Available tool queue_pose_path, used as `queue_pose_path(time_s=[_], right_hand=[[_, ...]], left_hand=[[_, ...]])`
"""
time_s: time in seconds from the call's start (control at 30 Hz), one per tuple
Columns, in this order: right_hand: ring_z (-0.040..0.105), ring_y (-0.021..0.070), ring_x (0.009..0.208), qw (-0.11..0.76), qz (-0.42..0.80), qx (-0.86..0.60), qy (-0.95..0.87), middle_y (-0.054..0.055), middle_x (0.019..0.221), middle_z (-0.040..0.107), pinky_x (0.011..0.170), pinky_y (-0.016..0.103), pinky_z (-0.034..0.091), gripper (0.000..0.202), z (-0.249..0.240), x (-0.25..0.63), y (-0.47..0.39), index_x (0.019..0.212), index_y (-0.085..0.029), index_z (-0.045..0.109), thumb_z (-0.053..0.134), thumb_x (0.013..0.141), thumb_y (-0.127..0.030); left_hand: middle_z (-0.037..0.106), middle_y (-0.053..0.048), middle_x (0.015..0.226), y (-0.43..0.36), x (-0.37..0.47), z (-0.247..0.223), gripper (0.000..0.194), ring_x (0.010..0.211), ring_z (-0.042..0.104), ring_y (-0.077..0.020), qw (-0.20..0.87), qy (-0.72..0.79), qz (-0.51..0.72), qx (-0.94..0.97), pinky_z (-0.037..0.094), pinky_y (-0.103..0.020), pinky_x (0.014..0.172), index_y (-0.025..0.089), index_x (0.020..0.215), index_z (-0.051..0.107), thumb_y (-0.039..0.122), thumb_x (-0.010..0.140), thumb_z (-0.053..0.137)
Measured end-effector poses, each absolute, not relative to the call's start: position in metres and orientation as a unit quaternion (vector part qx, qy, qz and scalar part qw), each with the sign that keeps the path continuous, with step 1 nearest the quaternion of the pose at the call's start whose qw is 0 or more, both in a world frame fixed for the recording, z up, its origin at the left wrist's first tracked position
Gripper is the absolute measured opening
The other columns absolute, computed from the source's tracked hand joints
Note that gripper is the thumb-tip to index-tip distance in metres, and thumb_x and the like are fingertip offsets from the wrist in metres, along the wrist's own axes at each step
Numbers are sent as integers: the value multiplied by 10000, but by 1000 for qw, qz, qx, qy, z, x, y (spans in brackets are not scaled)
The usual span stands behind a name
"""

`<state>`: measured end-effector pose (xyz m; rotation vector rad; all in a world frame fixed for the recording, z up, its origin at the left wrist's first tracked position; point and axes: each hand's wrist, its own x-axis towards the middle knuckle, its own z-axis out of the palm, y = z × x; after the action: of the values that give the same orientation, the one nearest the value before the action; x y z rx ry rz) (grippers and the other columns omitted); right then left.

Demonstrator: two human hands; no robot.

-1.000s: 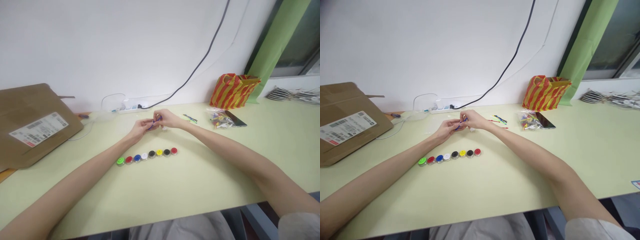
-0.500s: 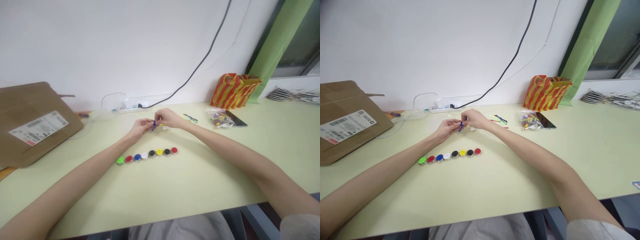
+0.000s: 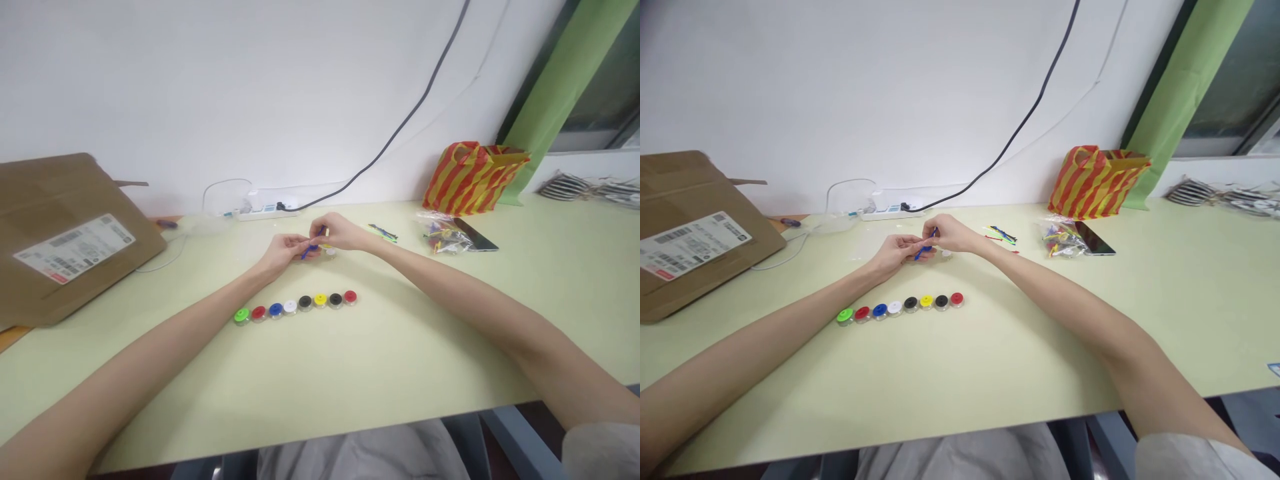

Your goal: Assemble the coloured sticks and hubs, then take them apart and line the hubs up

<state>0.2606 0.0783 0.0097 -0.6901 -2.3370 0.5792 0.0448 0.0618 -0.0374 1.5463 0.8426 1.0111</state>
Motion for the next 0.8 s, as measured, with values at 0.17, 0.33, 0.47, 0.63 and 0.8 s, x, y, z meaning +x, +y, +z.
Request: queue_pose_path(time_s=[0.17, 0.33, 0.47, 0.63, 0.8], right_hand=[[653, 164, 770, 291, 224, -283, -886, 38, 806, 740, 738, 271, 492, 77, 8, 260, 80, 841, -144, 721, 737, 836, -219], [634, 156, 758, 280, 178, -308, -892, 42, 817, 732, 722, 267, 468, 21, 6, 258, 76, 837, -139, 710, 723, 829, -153], [629, 155, 757, 296, 167, -315, -886, 50, 881, 722, 707, 269, 472, 42, 5, 258, 75, 865, -145, 693, 719, 838, -163], [660, 157, 792, 335, 178, -317, -869, 88, 1083, 724, 725, 273, 501, 241, 2, 258, 73, 1062, -152, 689, 758, 840, -216], [669, 163, 733, 308, 203, -324, -871, 67, 929, 756, 687, 267, 476, 141, 4, 258, 70, 944, -145, 728, 747, 862, -258]], left_hand=[[799, -196, 935, 65, 44, -40, 487, 857, 778, -312, 535, 353, 428, 637, 601, -441, 857, 103, 966, 784, 514, 731, 897], [797, -205, 926, 65, 44, -38, 491, 820, 774, -322, 543, 359, 435, 622, 596, -468, 846, 100, 931, 783, 494, 680, 933], [798, -208, 969, 65, 45, -38, 487, 865, 778, -342, 548, 343, 448, 618, 572, -499, 913, 104, 936, 785, 473, 663, 947], [801, -196, 969, 66, 45, -40, 492, 917, 780, -352, 553, 329, 454, 616, 562, -488, 937, 105, 970, 783, 466, 677, 941], [802, -190, 951, 67, 46, -43, 471, 934, 776, -365, 557, 314, 452, 622, 563, -490, 930, 105, 940, 783, 459, 674, 942]])
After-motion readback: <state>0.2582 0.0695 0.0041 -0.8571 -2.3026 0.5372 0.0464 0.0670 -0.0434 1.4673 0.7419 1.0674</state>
